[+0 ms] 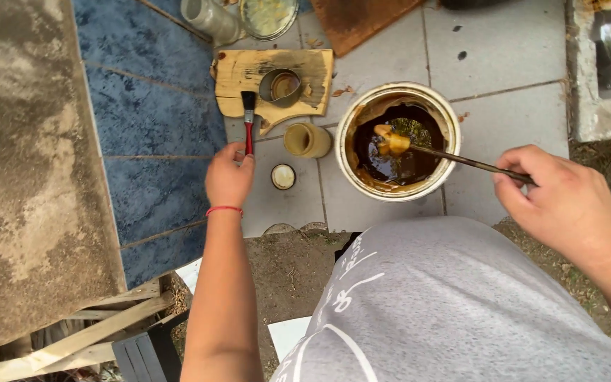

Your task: Stirring paint and varnish in containers using a wooden stick and preparing painting tools.

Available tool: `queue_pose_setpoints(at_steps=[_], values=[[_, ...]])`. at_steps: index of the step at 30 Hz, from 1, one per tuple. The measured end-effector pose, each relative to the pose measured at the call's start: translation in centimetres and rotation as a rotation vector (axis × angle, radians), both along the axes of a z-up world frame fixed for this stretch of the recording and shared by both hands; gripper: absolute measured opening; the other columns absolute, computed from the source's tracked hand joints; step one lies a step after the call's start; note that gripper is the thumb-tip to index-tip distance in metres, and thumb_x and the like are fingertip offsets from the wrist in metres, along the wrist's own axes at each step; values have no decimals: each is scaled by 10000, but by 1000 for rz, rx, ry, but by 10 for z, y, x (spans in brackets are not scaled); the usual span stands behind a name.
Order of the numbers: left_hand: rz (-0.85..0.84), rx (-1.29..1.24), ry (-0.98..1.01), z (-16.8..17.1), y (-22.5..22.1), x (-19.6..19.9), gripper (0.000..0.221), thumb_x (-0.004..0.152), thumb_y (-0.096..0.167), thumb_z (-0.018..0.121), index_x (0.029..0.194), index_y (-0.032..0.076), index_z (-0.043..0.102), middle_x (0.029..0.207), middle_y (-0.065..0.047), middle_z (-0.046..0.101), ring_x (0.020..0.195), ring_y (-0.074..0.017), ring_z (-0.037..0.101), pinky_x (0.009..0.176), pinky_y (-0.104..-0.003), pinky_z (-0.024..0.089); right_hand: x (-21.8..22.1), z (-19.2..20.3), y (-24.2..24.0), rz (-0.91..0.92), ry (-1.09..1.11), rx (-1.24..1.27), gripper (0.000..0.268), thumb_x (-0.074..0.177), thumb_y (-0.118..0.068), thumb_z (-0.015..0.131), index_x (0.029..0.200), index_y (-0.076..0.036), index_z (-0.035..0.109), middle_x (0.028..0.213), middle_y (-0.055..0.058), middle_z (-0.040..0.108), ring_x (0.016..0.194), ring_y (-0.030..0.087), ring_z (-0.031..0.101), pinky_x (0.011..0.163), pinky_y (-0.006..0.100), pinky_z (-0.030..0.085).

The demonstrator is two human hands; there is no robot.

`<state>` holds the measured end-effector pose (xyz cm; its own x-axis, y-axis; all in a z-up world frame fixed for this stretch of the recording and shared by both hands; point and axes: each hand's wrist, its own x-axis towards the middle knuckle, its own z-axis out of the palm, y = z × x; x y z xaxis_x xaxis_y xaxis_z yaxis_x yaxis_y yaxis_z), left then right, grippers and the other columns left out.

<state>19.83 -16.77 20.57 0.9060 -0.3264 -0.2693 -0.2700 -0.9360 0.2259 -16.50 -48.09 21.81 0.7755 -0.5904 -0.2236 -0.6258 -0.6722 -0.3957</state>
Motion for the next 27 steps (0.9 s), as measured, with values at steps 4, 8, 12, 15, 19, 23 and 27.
queue_pose_setpoints(at_steps=[4, 8, 12, 15, 19, 23, 27], values=[[154, -47, 131, -51, 14, 18, 412, 861, 294, 524, 1239, 185, 644, 1090, -15, 689, 979, -285, 648, 761, -465, 503, 1, 8, 1, -50, 81, 55, 283, 936, -343, 612, 1172, -211, 694, 1041, -32, 763, 936, 247, 723, 869, 437, 556], [204, -59, 88, -94, 21, 34, 447, 855, 283, 528, 1267, 153, 641, 1088, -32, 694, 978, -292, 657, 779, -462, 522, -4, 6, 6, -72, 11, 16, 265, 929, -301, 638, 1157, -179, 697, 1057, -25, 755, 947, 258, 714, 858, 435, 540], [201, -56, 140, -111, 25, 30, 402, 876, 258, 497, 1237, 153, 638, 1094, -48, 712, 958, -323, 664, 718, -487, 530, -1, 11, 10, -102, 16, 27, 250, 939, -294, 638, 1137, -156, 703, 1031, 1, 759, 937, 256, 716, 846, 421, 536], [147, -98, 93, -131, 35, 20, 346, 857, 271, 527, 1138, 133, 673, 1084, -69, 724, 993, -335, 666, 780, -492, 528, 1, 14, 11, -105, 98, 53, 300, 968, -335, 601, 1190, -153, 691, 1077, 24, 762, 862, 265, 737, 879, 470, 574], [163, -213, -29, -140, 49, -6, 290, 892, 277, 528, 1085, 176, 718, 1074, -80, 722, 989, -342, 655, 791, -485, 507, -2, 8, 10, -101, 71, 13, 272, 949, -329, 610, 1155, -169, 688, 1014, 11, 765, 861, 251, 739, 808, 445, 598], [145, -294, -54, -142, 72, -39, 200, 929, 269, 588, 1014, 188, 750, 997, -38, 755, 892, -275, 694, 749, -419, 511, 3, 14, 12, -110, 69, 59, 275, 929, -345, 589, 1125, -174, 678, 1041, 28, 766, 899, 290, 737, 835, 462, 587], [-151, -167, -104, -164, 108, -91, 246, 976, 354, 546, 995, 167, 705, 907, -104, 728, 832, -355, 666, 719, -492, 479, 2, 12, 11, -134, 34, 79, 254, 910, -332, 595, 1107, -190, 671, 1026, 8, 769, 892, 265, 734, 804, 442, 576]])
